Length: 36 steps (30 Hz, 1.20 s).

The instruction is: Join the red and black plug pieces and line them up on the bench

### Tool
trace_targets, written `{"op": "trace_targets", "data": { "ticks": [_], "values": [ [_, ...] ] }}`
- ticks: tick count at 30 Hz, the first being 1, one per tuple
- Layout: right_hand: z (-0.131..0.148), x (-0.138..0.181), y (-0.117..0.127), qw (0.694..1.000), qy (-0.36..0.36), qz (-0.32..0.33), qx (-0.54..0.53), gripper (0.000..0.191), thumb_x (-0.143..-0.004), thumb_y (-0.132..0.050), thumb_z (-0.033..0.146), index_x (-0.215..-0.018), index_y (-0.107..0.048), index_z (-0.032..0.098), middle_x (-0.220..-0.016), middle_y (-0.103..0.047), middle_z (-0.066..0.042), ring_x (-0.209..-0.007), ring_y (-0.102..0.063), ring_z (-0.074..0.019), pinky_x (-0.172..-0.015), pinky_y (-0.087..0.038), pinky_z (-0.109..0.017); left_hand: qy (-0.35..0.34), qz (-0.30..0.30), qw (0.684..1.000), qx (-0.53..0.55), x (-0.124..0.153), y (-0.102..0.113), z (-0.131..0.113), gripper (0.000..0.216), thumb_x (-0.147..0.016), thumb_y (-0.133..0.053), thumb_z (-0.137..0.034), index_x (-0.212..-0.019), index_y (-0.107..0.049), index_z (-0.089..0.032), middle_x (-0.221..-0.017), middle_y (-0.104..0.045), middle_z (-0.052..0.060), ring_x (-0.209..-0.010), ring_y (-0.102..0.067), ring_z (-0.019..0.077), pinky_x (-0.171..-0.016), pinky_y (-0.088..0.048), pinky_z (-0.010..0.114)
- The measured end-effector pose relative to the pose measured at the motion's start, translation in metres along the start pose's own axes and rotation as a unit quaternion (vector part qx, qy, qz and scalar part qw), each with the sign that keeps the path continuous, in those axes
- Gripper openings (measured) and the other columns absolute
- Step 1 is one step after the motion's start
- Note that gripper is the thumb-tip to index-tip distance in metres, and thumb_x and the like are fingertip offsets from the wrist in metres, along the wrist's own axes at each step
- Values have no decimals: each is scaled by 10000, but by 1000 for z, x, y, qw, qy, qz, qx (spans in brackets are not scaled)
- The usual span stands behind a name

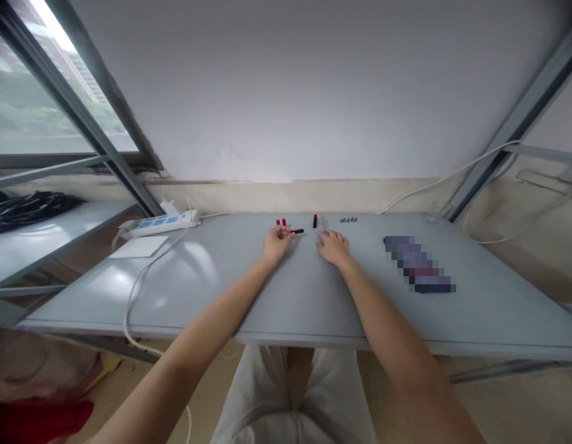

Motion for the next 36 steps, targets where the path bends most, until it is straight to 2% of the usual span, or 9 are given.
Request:
{"op": "trace_targets", "data": {
  "ticks": [7, 11, 14, 17, 21, 25, 29, 36],
  "values": [
    [2, 2, 1, 1000, 2, 0, 6, 454, -890, -341, 378, -1293, -490, 232, -1372, -423, -99, -1227, -361, -307, -1001, -261, -502, 17, 17, 999, 22, 7, -4, -6, 107, -646, -655, -113, -655, -563, -167, -579, -526, -7, -554, -460, 104, -650, -408, 263],
    [8, 4, 6, 1000, 16, -12, -13, 398, -884, -369, 363, -1205, -561, 225, -1298, -482, -117, -1175, -407, -303, -962, -315, -471, 10, 16, 1000, 20, 7, -4, -3, 117, -635, -663, -117, -642, -559, -170, -572, -532, -7, -548, -461, 100, -636, -412, 257],
    [18, 4, 16, 996, 43, -52, -56, 331, -877, -387, 339, -1083, -603, 194, -1155, -558, -132, -1104, -463, -268, -924, -356, -407, 19, 8, 1000, 20, 5, -3, 0, 128, -617, -673, -119, -631, -557, -172, -574, -540, -8, -542, -464, 98, -633, -419, 254],
    [25, 4, 30, 983, 62, -117, -130, 241, -853, -406, 265, -998, -573, 168, -1019, -594, -120, -996, -522, -220, -877, -383, -344, 21, 9, 1000, 17, 4, -3, 0, 114, -626, -666, -125, -633, -561, -169, -569, -536, -9, -539, -467, 98, -634, -418, 255],
    [17, 3, 39, 960, 11, -158, -230, 179, -830, -394, 221, -949, -521, 180, -901, -615, -89, -829, -566, -187, -768, -410, -303, 29, 9, 1000, 3, 4, -2, 1, 92, -655, -645, -124, -641, -564, -165, -573, -534, 1, -555, -484, 114, -648, -412, 271],
    [8, -1, 36, 948, -25, -148, -282, 152, -830, -406, 277, -870, -517, 181, -794, -619, -73, -729, -565, -176, -712, -408, -289, 26, 16, 999, -8, 5, -2, 1, 71, -681, -628, -138, -662, -565, -162, -588, -532, 3, -568, -487, 120, -644, -401, 274],
    [1, -4, 31, 940, -38, -142, -307, 167, -827, -406, 295, -858, -523, 180, -781, -620, -72, -724, -569, -172, -700, -406, -285, 29, 13, 999, -2, 6, -1, 0, 67, -681, -625, -130, -671, -565, -159, -586, -527, -4, -561, -479, 112, -633, -398, 268],
    [-8, -10, 18, 924, -58, -108, -362, 140, -817, -405, 293, -798, -500, 192, -696, -594, -39, -649, -553, -155, -648, -413, -279, 69, -2, 997, 42, 4, -1, 7, 107, -659, -626, -87, -652, -553, -164, -551, -524, -19, -516, -455, 91, -587, -389, 242]
  ]
}}
Point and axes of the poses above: each hand's wrist, its own x-axis away from the middle knuckle, its own y-axis out of the back of the hand, z = x × y, the point moved 7 cm from there along -x, towards the middle knuckle
